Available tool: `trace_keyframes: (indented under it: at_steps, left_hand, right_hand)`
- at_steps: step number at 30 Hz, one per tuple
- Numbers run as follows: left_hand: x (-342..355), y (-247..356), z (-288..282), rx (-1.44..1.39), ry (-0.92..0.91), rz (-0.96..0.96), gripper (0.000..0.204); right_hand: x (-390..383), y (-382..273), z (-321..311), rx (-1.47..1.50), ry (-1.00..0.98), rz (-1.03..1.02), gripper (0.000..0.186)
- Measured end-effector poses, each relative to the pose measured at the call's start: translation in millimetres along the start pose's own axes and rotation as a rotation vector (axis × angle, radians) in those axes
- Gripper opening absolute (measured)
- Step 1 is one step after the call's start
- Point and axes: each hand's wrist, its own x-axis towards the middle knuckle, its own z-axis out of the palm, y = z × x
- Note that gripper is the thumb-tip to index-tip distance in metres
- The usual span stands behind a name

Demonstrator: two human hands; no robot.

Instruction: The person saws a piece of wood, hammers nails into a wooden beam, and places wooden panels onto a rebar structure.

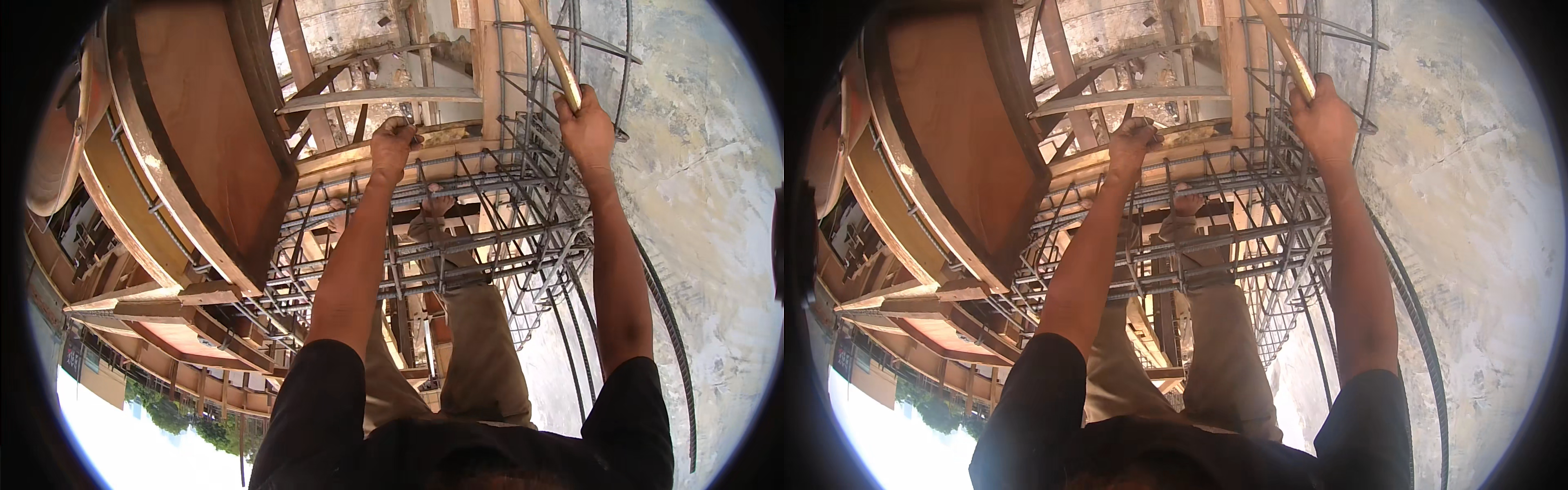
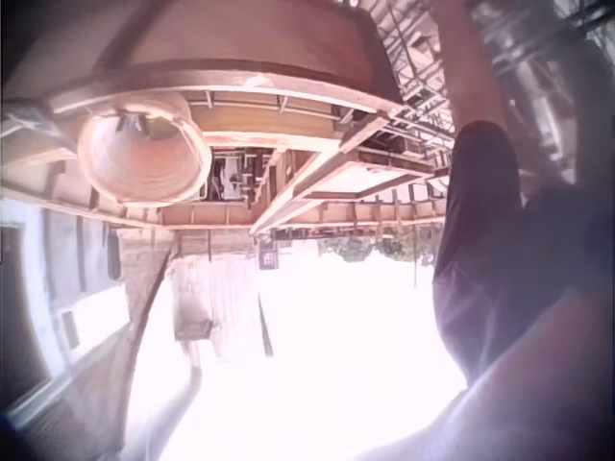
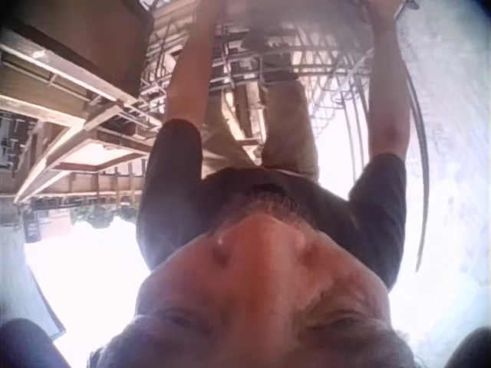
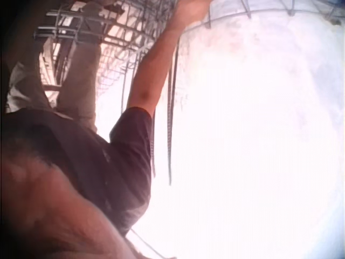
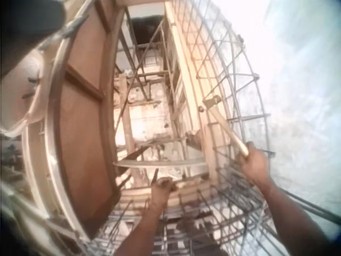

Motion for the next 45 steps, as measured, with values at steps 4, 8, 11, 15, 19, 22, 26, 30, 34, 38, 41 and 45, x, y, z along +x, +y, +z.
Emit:
trace_keyframes:
  at_steps: [4,8,11,15,19,22,26,30,34,38,41,45]
  left_hand:
    - [33,-40,30,0.128,-0.031,-0.004,0.014]
    - [55,-69,78,0.462,-0.124,0.101,0.024]
    - [83,-103,63,0.437,-0.063,0.145,0.023]
    - [112,-130,71,0.596,-0.123,0.186,0.025]
    - [127,-151,82,0.581,-0.159,0.153,0.025]
    - [130,-161,82,0.548,-0.194,0.196,0.024]
    - [128,-156,85,0.624,-0.158,0.281,0.025]
    - [136,-176,76,0.613,-0.116,0.318,0.027]
    - [132,-164,84,0.607,-0.181,0.216,0.026]
    - [132,-167,81,0.525,-0.183,0.236,0.027]
    - [132,-165,81,0.542,-0.184,0.214,0.028]
    - [131,-163,81,0.601,-0.189,0.215,0.029]
  right_hand:
    - [-4,6,0,0.123,0.033,0.007,0.048]
    - [-16,32,-14,0.360,0.164,-0.033,0.063]
    - [-57,-2,-43,0.395,0.196,-0.027,0.062]
    - [-119,6,-45,0.799,-0.279,0.075,0.067]
    - [-136,-2,-13,0.936,-0.498,0.381,0.049]
    - [-127,-11,14,0.986,-0.540,0.475,0.044]
    - [-104,-10,36,0.610,-0.521,0.333,0.044]
    - [-95,-3,69,0.483,-0.551,0.230,0.045]
    - [-87,5,88,0.282,-0.555,0.157,0.045]
    - [-88,0,100,0.292,-0.578,0.232,0.046]
    - [-83,5,105,0.257,-0.574,0.191,0.046]
    - [-83,5,111,0.264,-0.550,0.160,0.046]
